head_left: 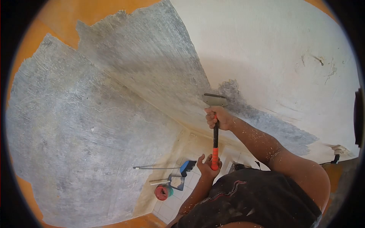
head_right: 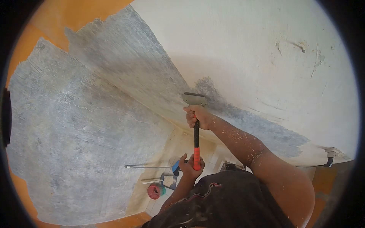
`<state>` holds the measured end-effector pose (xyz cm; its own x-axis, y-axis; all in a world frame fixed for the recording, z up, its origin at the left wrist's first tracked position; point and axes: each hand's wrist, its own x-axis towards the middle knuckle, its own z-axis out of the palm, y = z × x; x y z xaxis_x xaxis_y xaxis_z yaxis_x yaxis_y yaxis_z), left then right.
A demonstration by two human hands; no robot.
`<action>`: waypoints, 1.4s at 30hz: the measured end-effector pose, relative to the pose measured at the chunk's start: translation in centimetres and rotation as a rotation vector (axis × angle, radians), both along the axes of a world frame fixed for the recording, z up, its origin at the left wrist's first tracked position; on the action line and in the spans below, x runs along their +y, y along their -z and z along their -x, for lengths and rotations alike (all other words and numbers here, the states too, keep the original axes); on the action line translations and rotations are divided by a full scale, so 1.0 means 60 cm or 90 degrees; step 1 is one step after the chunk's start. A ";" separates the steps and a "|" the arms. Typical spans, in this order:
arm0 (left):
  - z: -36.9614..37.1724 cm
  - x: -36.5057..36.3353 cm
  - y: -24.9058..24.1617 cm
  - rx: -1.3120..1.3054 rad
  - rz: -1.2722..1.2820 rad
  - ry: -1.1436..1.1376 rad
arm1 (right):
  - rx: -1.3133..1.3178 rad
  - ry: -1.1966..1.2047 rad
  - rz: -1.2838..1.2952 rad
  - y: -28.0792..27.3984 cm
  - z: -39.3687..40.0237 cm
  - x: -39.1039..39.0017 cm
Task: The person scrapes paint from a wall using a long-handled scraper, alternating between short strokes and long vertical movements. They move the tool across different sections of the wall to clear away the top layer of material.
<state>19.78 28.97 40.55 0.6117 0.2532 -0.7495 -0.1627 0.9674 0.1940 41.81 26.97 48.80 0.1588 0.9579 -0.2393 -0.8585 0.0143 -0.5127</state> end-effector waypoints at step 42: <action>0.003 0.036 -0.008 -0.208 0.008 -0.047 | -0.045 0.060 -0.010 -0.063 0.012 0.030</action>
<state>19.59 31.12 41.05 0.8003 0.2982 -0.5202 -0.2843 0.9526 0.1086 41.12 28.77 52.59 0.2650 0.9413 -0.2090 -0.8145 0.1026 -0.5709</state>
